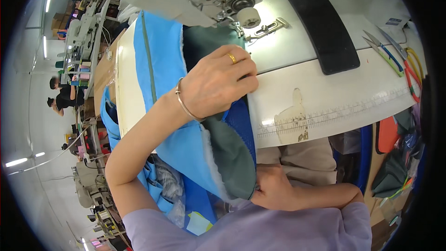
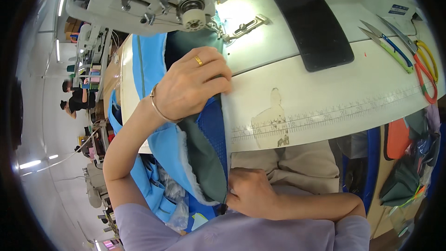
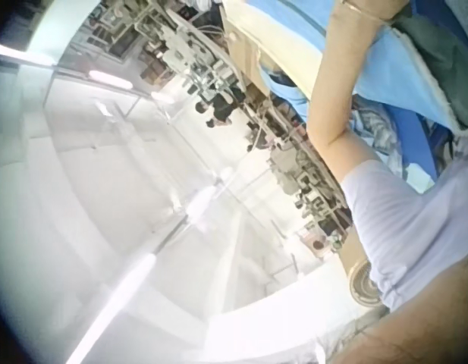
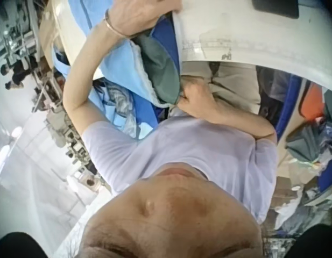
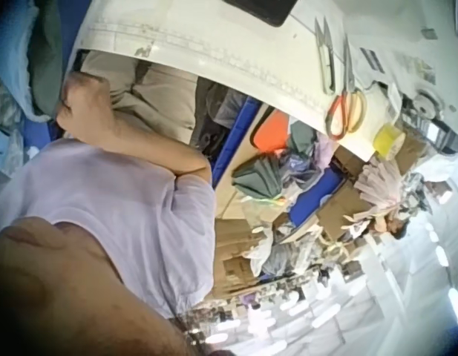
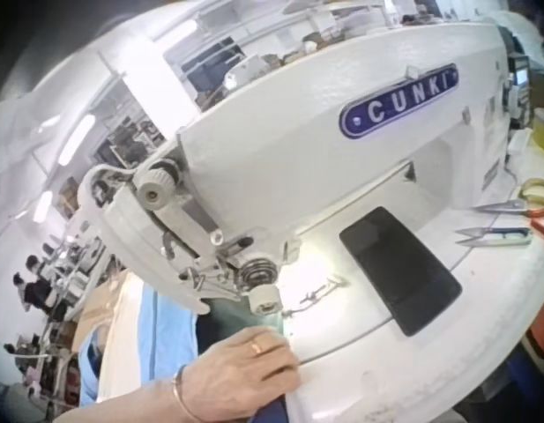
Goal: The person sews a blue fabric bag using a sewing machine. They align the edges of the bag, guide it under the needle, and sew along the seams. The person repeatedly adjusts the bag's position and orientation to sew different sections, including a mesh pocket and a zipper area.
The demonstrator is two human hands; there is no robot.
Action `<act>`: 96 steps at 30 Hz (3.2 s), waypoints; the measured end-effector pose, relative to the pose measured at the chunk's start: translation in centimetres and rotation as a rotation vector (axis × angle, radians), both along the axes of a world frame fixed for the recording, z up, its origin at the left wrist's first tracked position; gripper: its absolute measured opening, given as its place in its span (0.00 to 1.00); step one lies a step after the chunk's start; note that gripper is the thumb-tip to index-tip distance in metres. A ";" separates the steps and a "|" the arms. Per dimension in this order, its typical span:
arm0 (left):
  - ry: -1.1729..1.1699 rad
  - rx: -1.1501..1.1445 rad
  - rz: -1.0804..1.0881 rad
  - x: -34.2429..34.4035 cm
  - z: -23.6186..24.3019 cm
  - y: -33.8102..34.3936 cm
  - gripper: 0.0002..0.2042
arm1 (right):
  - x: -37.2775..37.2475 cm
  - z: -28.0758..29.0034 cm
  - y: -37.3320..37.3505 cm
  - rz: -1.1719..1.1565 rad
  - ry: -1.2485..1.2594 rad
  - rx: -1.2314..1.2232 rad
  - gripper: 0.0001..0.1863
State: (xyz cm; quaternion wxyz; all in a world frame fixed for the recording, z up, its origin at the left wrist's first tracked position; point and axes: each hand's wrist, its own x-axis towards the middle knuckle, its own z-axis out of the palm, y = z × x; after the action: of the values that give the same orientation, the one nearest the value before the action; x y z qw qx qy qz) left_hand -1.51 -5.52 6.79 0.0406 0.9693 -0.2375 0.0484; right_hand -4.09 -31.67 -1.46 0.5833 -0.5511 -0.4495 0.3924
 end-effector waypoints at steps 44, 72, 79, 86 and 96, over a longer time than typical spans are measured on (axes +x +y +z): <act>0.023 -0.160 0.277 -3.7 -0.5 -3.4 0.15 | 1.6 -1.9 -1.5 0.008 -0.322 0.072 0.08; -0.060 -0.206 0.349 -5.5 -1.8 -2.0 0.24 | 1.2 -2.6 -2.4 0.085 -0.077 -0.109 0.09; -0.086 -0.207 0.351 -5.8 -2.0 -2.2 0.23 | 0.7 -3.9 -3.0 0.079 0.003 -0.079 0.13; -0.086 -0.237 0.345 -4.6 -2.4 -1.0 0.20 | 2.5 -2.9 -2.4 0.238 0.087 -0.167 0.10; -0.011 -0.248 0.343 -1.5 -1.7 3.2 0.20 | 4.9 1.2 0.2 0.152 1.056 -0.403 0.20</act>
State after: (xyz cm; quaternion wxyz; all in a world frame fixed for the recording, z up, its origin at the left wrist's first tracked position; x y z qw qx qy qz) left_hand -2.98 -2.33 5.06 0.1493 0.9829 -0.0615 0.0887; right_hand 0.81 -31.49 -0.23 0.5822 -0.3468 -0.0514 0.7335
